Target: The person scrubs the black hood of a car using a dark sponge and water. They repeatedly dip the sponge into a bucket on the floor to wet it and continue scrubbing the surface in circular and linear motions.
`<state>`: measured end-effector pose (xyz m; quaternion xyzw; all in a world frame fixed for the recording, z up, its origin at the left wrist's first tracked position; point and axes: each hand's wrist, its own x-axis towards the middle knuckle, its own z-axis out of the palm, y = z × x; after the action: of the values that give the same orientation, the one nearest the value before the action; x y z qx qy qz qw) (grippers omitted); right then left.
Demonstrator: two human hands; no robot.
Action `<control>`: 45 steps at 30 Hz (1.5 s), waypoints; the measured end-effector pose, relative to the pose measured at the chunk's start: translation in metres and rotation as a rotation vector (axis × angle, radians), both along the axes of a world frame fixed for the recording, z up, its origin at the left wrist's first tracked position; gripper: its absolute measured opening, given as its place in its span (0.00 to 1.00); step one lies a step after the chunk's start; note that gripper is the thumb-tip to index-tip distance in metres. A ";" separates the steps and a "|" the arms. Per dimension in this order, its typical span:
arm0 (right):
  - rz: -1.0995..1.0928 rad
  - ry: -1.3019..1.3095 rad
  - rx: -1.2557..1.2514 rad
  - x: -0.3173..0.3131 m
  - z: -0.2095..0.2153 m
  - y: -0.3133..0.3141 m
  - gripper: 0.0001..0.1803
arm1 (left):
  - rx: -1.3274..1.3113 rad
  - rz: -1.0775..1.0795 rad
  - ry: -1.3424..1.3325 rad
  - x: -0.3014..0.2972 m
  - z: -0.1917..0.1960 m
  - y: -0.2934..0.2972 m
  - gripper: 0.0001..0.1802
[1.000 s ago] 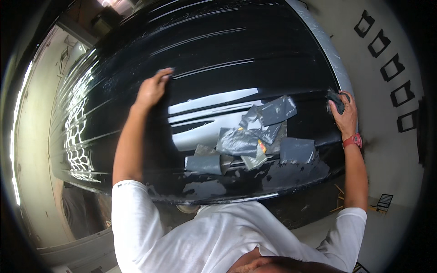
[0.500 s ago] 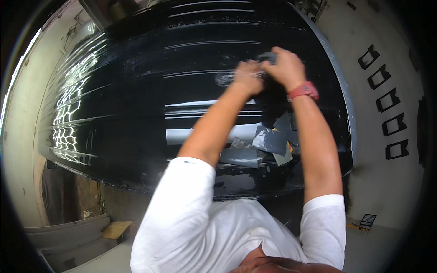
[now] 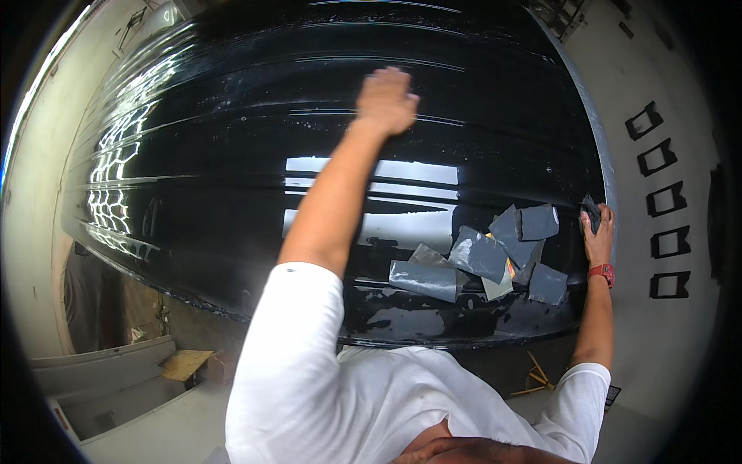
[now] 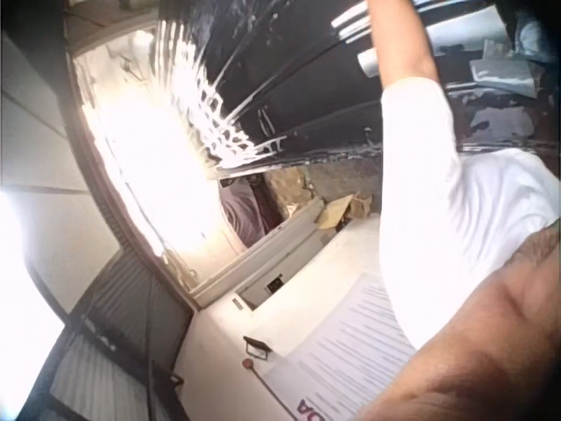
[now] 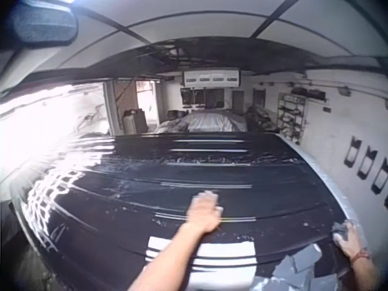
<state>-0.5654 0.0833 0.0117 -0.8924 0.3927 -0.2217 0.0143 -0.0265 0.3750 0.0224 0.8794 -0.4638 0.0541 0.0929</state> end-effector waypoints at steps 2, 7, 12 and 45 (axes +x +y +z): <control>0.033 0.004 -0.043 0.001 0.010 -0.013 0.33 | -0.048 -0.046 0.017 0.000 -0.020 -0.012 0.38; 0.058 -0.076 -0.049 -0.025 0.007 0.003 0.30 | 0.074 0.401 0.085 0.124 0.001 0.105 0.38; 0.052 -0.128 -0.035 -0.009 0.014 0.013 0.29 | 0.085 0.177 0.012 0.097 -0.015 0.035 0.37; 0.016 -0.081 -0.032 -0.010 0.012 0.006 0.29 | -0.027 0.128 0.007 0.245 -0.023 -0.108 0.37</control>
<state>-0.5755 0.0893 0.0240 -0.8860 0.3809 -0.2637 0.0179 0.2180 0.2666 -0.0006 0.9060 -0.4056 0.0630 0.1030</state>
